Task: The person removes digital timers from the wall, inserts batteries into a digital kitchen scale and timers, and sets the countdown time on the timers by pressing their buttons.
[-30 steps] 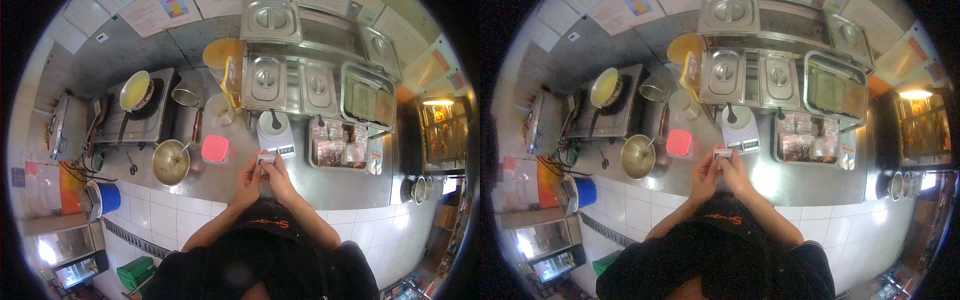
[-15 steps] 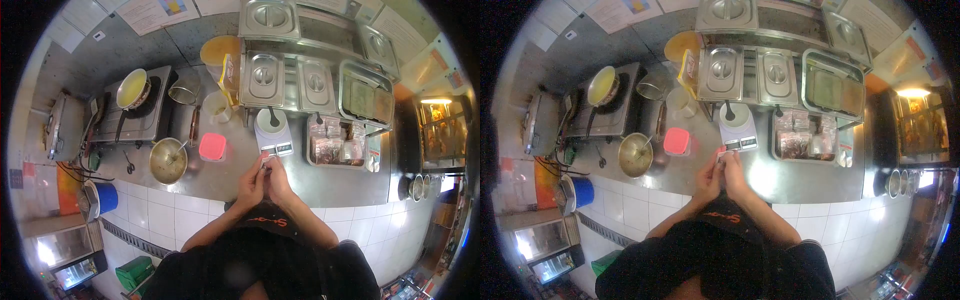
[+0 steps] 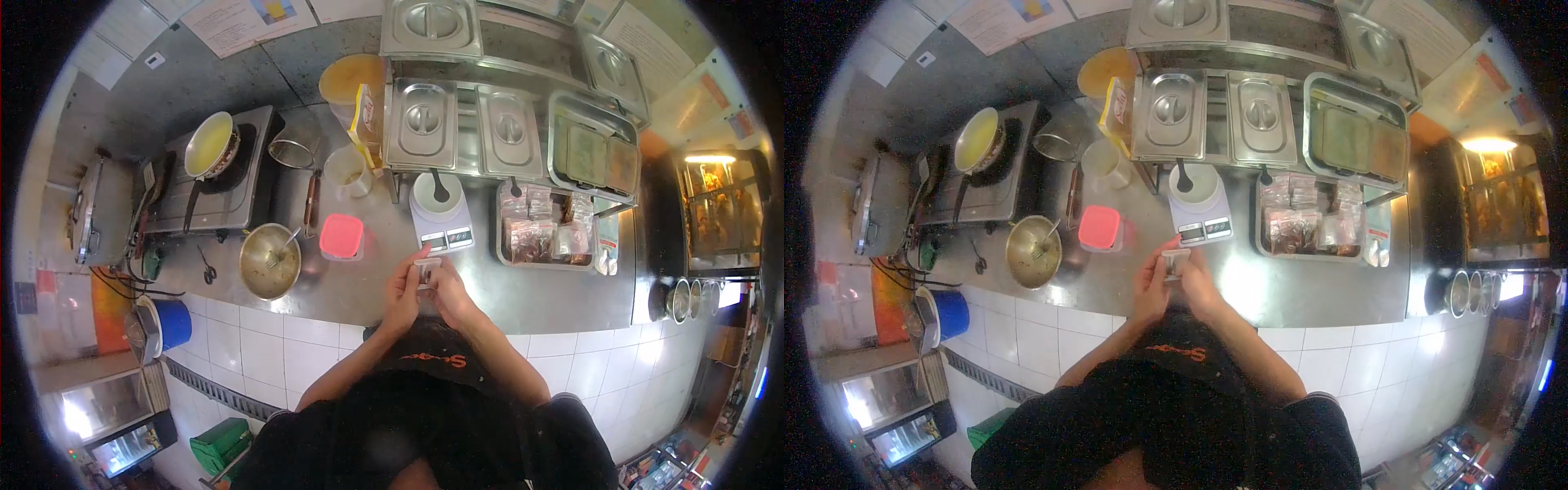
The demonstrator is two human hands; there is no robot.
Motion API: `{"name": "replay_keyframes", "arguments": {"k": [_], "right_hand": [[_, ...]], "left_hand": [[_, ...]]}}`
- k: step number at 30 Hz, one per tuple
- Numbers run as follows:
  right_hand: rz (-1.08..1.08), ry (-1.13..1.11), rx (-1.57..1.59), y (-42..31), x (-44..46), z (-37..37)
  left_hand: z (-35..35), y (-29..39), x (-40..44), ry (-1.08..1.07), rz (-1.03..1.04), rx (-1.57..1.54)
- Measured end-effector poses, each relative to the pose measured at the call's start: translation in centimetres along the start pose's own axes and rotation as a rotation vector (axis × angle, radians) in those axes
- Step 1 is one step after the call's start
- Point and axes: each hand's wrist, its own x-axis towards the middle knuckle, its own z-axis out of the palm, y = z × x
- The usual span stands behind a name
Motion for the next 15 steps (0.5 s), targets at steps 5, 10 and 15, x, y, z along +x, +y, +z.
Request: {"name": "replay_keyframes", "arguments": {"k": [5,10,15], "right_hand": [[0.112,-0.042,-0.142,3.9,3.5,-2.7],[0.072,-0.204,-0.882,7.3,7.8,-8.2],[-0.404,0.540,-1.360,2.9,7.1,-4.5]], "left_hand": [[-5.1,-6.6,1.2,0.197,-0.308,-0.192],[-10.5,-11.3,1.2,0.328,-0.379,0.061],[-10.8,-8.7,0.6,0.296,0.063,0.944]]}}
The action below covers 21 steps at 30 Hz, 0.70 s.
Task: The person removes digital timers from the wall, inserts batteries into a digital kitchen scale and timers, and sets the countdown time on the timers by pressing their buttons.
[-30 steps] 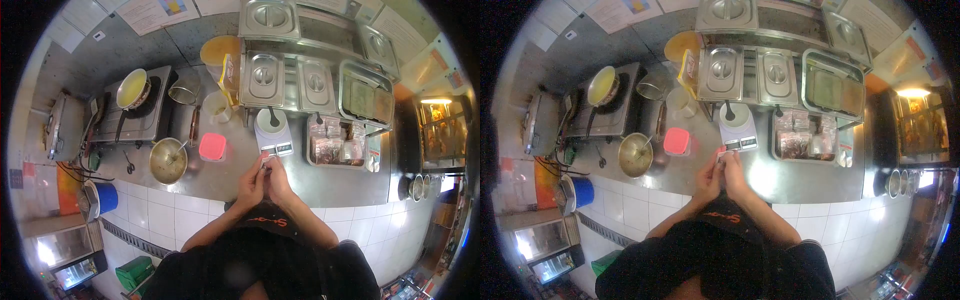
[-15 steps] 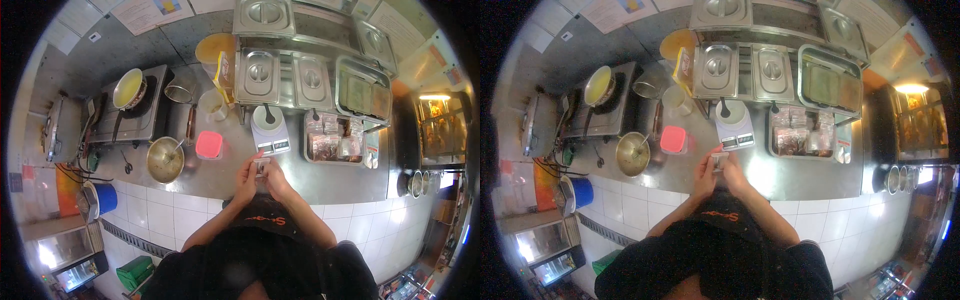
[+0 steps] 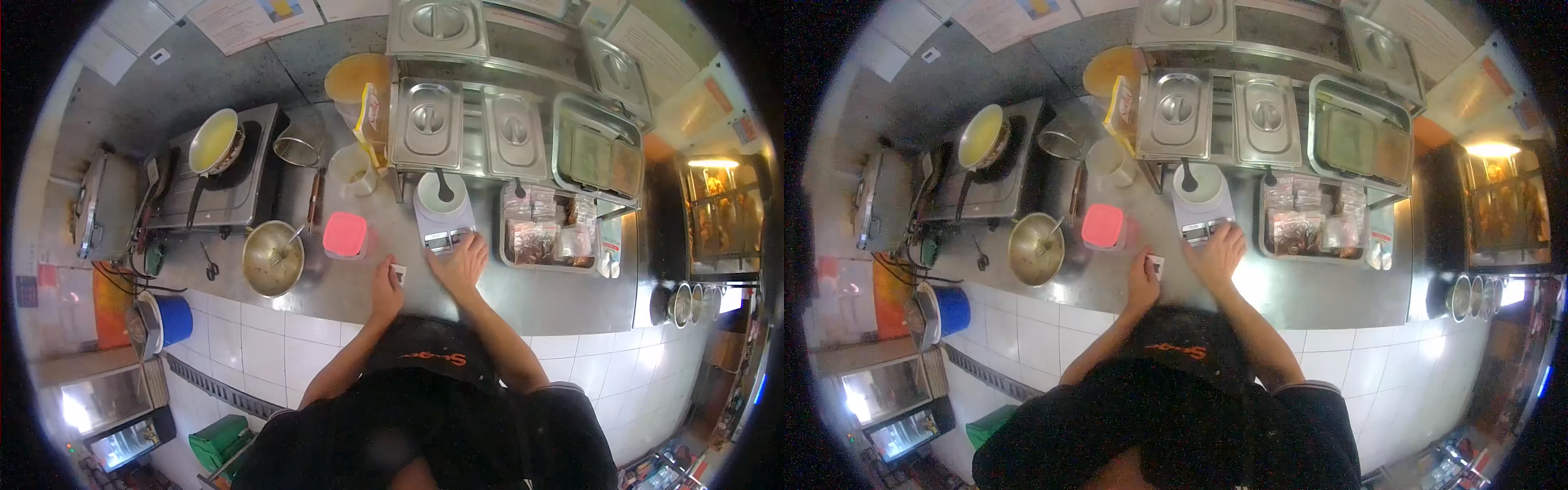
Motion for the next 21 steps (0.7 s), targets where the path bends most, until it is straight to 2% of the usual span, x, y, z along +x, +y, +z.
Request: {"name": "replay_keyframes", "arguments": {"k": [2,3,5,9,11,12,14,15,17,19,21], "right_hand": [[-0.033,0.196,-0.102,-1.3,1.0,-0.1],[-0.030,0.203,-0.103,-1.8,1.6,0.1],[0.096,0.107,-0.231,-2.5,2.6,0.7],[0.092,0.080,-0.178,-2.3,2.9,0.9],[0.049,0.093,-0.190,-1.6,1.5,0.7],[0.042,0.086,-0.198,-1.3,0.6,0.7],[-0.056,0.156,-0.156,-0.5,-1.2,0.5],[-0.053,0.161,-0.166,-0.1,-1.9,0.2],[-0.102,0.118,-0.175,0.7,-3.0,-0.5],[-0.068,0.109,-0.192,1.1,-3.5,-1.6],[-0.084,0.000,-0.234,1.6,-4.1,-3.0]], "left_hand": [[-0.2,0.9,0.1,0.108,0.317,0.145],[-0.3,1.0,0.1,0.104,0.324,0.142],[-0.7,1.3,0.1,0.194,0.437,0.492],[-0.5,5.7,2.0,0.351,0.485,0.653],[1.3,6.5,4.0,0.242,0.294,0.072],[2.1,7.1,5.3,0.249,0.283,0.068],[3.6,7.9,7.5,0.208,0.016,-0.023],[3.8,8.2,7.7,0.203,0.016,-0.035],[3.7,8.6,8.3,0.005,-0.033,-0.216],[2.9,10.1,7.5,0.003,-0.135,-0.301],[1.4,10.4,7.3,-0.032,-0.143,-0.285]]}}
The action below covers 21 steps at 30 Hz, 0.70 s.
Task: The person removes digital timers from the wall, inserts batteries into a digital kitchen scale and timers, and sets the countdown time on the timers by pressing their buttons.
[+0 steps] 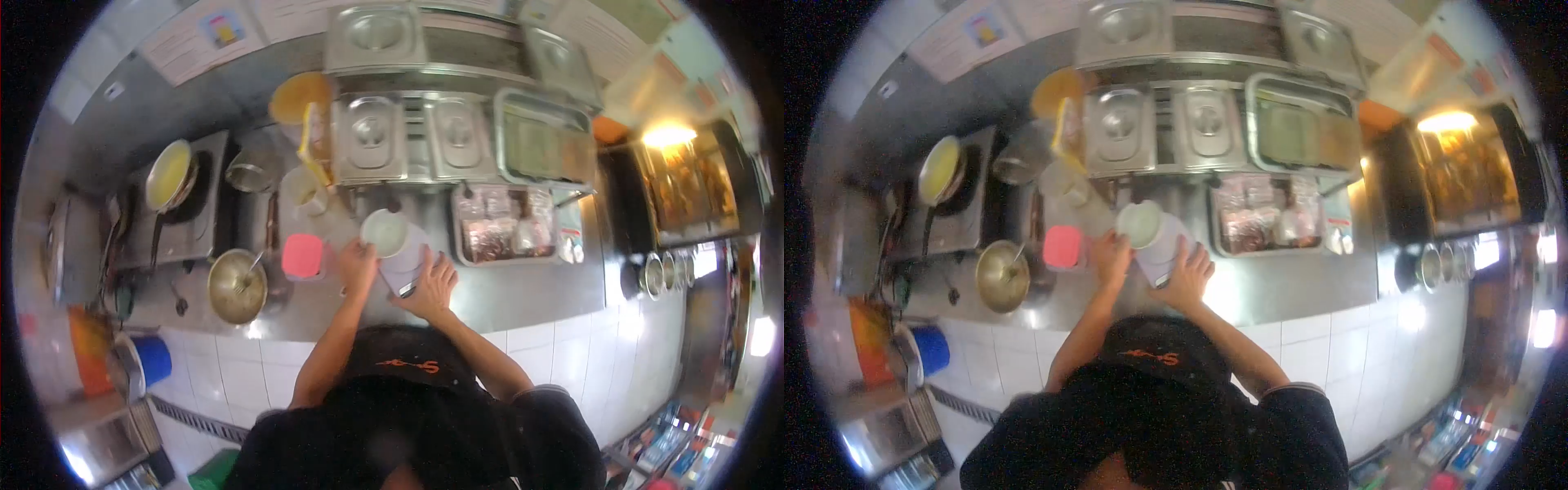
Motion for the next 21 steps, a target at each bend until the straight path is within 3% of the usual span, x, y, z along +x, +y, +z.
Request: {"name": "replay_keyframes", "arguments": {"k": [2,10,12,14,15,18,20,21], "right_hand": [[0.065,-0.015,-0.005,0.8,-1.0,-1.2],[0.319,-0.434,0.569,4.3,-5.2,-7.3],[0.333,-0.571,1.317,4.9,-5.4,-7.7],[0.446,-0.669,1.786,6.1,-6.0,-6.4],[0.439,-0.706,1.953,5.9,-5.8,-6.5],[0.374,-0.760,2.229,2.4,-4.3,-7.7],[0.315,-0.744,2.339,0.7,-3.8,-8.4],[0.338,-0.781,2.392,0.2,-3.6,-8.6]], "left_hand": [[-0.3,-1.1,0.2,0.089,-0.119,-0.238],[-1.6,-7.3,2.6,0.007,-0.161,-0.237],[-1.6,-4.9,1.4,0.039,-0.182,-0.229],[-2.0,-9.1,1.7,0.157,0.086,0.222],[-2.3,-7.9,0.8,0.166,0.109,0.210],[-1.7,-3.0,-3.9,0.098,0.057,-0.027],[-1.6,-0.3,-6.7,-0.120,0.024,-0.365],[-1.9,0.9,-7.3,-0.104,0.021,-0.359]]}}
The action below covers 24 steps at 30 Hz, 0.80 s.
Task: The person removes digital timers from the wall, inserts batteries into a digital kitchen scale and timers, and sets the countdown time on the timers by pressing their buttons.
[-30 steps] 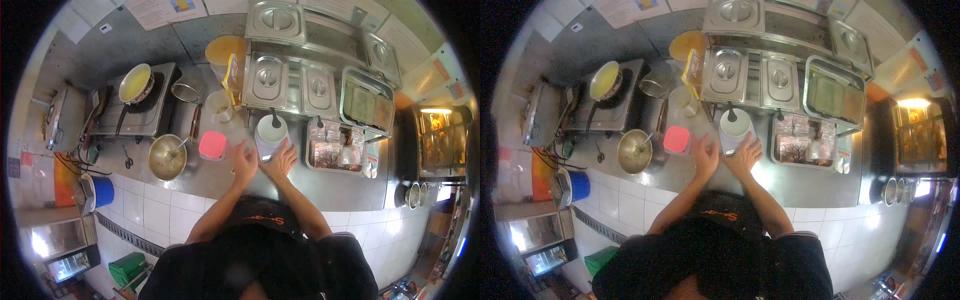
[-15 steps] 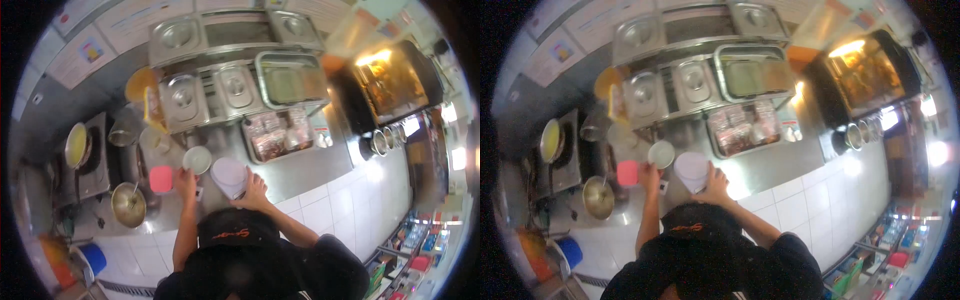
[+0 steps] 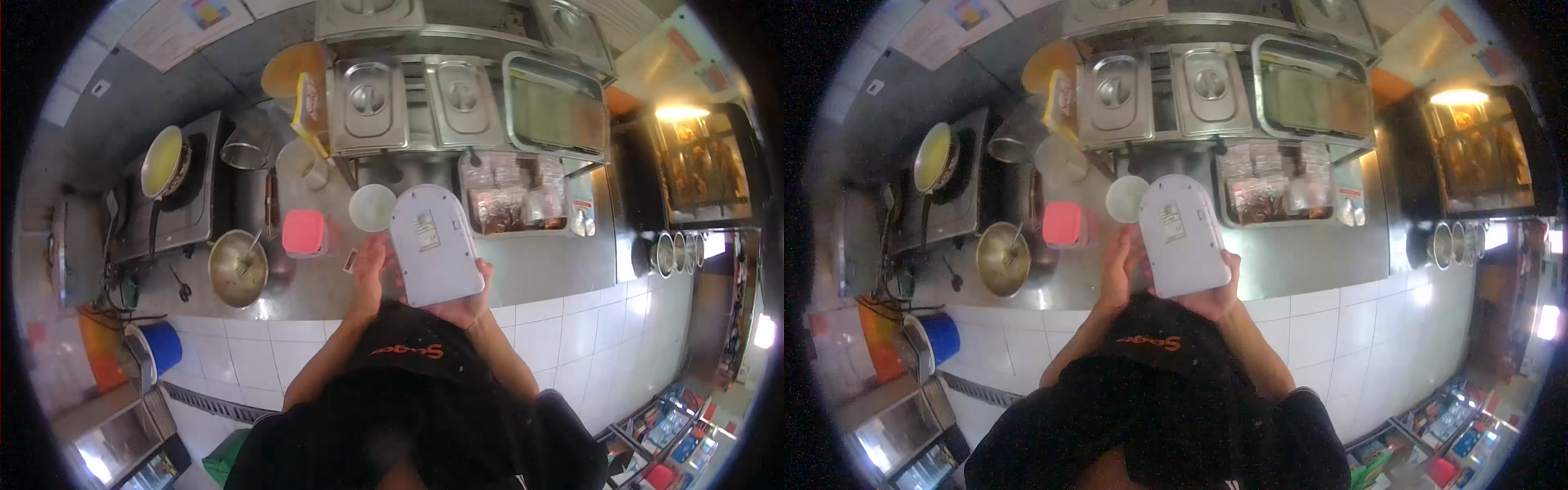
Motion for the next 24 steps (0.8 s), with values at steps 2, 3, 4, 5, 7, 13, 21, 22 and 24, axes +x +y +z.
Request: {"name": "replay_keyframes", "arguments": {"k": [2,3,4,5,7,13,21,22,24], "right_hand": [[0.039,-0.010,0.066,0.4,0.3,0.2],[0.082,-0.009,0.078,0.6,0.3,0.2],[0.124,-0.011,0.089,0.6,0.4,0.1],[0.134,-0.019,0.088,0.7,0.4,-0.9],[0.145,-0.046,0.031,0.7,-0.2,-3.8],[0.188,0.345,-1.034,-2.3,-2.1,1.1],[-0.674,0.449,-1.666,-2.7,-0.7,3.1],[-0.652,0.474,-1.641,-2.4,-0.6,3.8],[-0.647,0.511,-1.699,-1.5,-0.2,4.5]], "left_hand": [[0.4,2.4,-0.8,-0.303,-0.543,-0.722],[1.0,3.2,-0.9,-0.291,-0.539,-0.721],[1.8,3.9,-0.7,-0.252,-0.546,-0.765],[2.0,4.3,-0.4,-0.218,-0.548,-0.810],[1.4,3.7,0.0,-0.263,-0.513,-0.752],[0.8,5.3,-0.5,-0.240,-0.446,-0.464],[0.0,6.4,-1.8,-0.151,-0.428,-0.271],[-0.3,6.1,-1.8,-0.179,-0.384,-0.254],[-0.4,6.3,-2.1,-0.210,-0.338,-0.235]]}}
